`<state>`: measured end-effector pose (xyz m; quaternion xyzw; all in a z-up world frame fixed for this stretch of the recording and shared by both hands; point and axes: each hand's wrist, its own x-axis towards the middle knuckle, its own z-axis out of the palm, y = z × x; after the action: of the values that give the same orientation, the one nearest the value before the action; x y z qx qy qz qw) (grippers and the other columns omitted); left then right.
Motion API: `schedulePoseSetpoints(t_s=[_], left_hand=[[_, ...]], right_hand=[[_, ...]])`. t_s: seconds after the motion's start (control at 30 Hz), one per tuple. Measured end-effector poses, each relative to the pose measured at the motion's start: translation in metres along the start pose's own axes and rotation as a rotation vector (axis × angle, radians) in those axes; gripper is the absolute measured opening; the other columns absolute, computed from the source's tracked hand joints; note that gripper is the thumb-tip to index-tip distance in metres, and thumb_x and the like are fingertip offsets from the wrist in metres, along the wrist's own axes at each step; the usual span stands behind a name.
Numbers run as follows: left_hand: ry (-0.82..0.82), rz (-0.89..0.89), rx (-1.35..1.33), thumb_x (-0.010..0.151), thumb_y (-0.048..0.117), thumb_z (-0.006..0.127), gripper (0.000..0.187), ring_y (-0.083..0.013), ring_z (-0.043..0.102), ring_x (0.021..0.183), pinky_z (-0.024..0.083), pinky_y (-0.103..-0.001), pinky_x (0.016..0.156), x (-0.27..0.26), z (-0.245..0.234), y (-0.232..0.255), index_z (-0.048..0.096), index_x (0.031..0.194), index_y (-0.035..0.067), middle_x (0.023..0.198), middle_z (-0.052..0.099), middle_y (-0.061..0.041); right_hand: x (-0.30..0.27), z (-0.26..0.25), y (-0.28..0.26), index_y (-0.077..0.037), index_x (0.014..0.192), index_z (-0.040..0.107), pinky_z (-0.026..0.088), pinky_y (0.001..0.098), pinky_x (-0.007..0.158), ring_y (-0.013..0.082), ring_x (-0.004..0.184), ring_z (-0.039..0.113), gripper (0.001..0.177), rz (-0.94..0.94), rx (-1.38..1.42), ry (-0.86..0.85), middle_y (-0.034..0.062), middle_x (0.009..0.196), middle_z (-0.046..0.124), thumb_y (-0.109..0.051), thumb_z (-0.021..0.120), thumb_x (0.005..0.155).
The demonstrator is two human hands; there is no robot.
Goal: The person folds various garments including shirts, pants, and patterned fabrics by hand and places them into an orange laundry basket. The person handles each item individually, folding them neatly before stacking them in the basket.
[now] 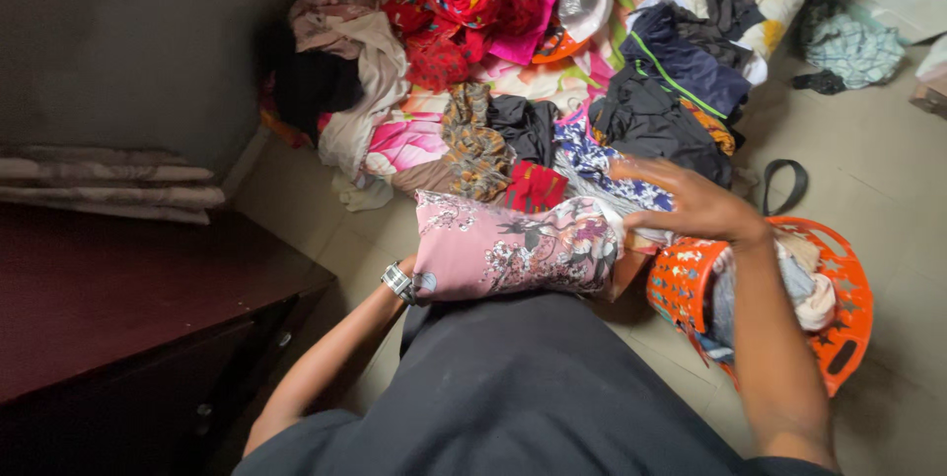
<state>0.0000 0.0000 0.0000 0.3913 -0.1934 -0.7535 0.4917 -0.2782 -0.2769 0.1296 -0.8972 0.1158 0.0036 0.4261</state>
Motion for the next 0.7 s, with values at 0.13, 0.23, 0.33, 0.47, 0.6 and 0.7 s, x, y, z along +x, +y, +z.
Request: schedulePoseSetpoints(t_s=[0.13,0.23,0.33,0.47,0.6,0.7], left_hand=[[0.031,-0.007,0.094,0.103,0.025,0.067,0.038,-0.0214,0.066,0.118,0.051,-0.039,0.109,0.008,0.005,-0.022,0.07,0.131,-0.001,0.127,0.073,-0.014],[0.012,-0.037,0.239,0.103,0.026,0.067,0.04,-0.0212,0.066,0.119,0.051,-0.039,0.11,0.002,-0.004,-0.025,0.07,0.132,-0.001,0.128,0.073,-0.013],[-0.055,-0.08,0.47,0.103,0.028,0.067,0.042,-0.021,0.065,0.121,0.05,-0.038,0.11,-0.022,-0.016,-0.011,0.07,0.133,-0.001,0.129,0.073,-0.013],[-0.021,0.095,0.668,0.102,0.029,0.067,0.044,-0.0207,0.065,0.122,0.049,-0.038,0.111,-0.054,-0.037,0.032,0.07,0.134,0.0,0.13,0.073,-0.013],[0.127,0.312,0.437,0.101,0.045,0.052,0.059,-0.018,0.057,0.126,0.044,-0.038,0.108,-0.02,-0.035,0.013,0.055,0.145,0.006,0.14,0.062,-0.007],[-0.013,0.102,0.381,0.102,0.064,0.042,0.078,-0.0179,0.057,0.133,0.039,-0.035,0.118,0.014,-0.022,-0.045,0.055,0.15,0.004,0.145,0.064,-0.007]], right_hand=[[0.022,0.068,-0.06,-0.005,0.157,0.031,0.024,0.0458,0.122,0.034,0.152,0.03,0.11,-0.354,0.06,-0.06,0.014,0.164,0.033,-0.052,0.086,0.073],[0.021,0.104,-0.075,-0.005,0.16,0.023,0.038,0.048,0.105,0.0392,0.131,0.048,0.108,-0.149,0.11,-0.313,0.0207,0.158,0.038,-0.038,0.081,0.075],[0.003,0.119,-0.064,-0.011,0.16,0.028,0.051,0.0467,0.09,0.0376,0.103,0.066,0.096,0.049,0.132,-0.34,0.0197,0.14,0.055,-0.019,0.066,0.073],[-0.018,0.119,-0.047,-0.007,0.156,0.033,0.051,0.0516,0.082,0.0402,0.091,0.067,0.089,-0.069,0.032,-0.266,0.0247,0.107,0.069,-0.011,0.064,0.072],[-0.017,0.102,-0.045,-0.01,0.157,0.035,0.049,0.0521,0.079,0.0414,0.089,0.065,0.09,0.002,0.0,-0.42,0.0253,0.094,0.068,-0.01,0.063,0.072],[-0.012,0.077,-0.039,-0.014,0.161,0.035,0.053,0.0421,0.086,0.0341,0.092,0.07,0.084,0.036,0.102,-0.574,0.0218,0.101,0.071,-0.019,0.063,0.081]])
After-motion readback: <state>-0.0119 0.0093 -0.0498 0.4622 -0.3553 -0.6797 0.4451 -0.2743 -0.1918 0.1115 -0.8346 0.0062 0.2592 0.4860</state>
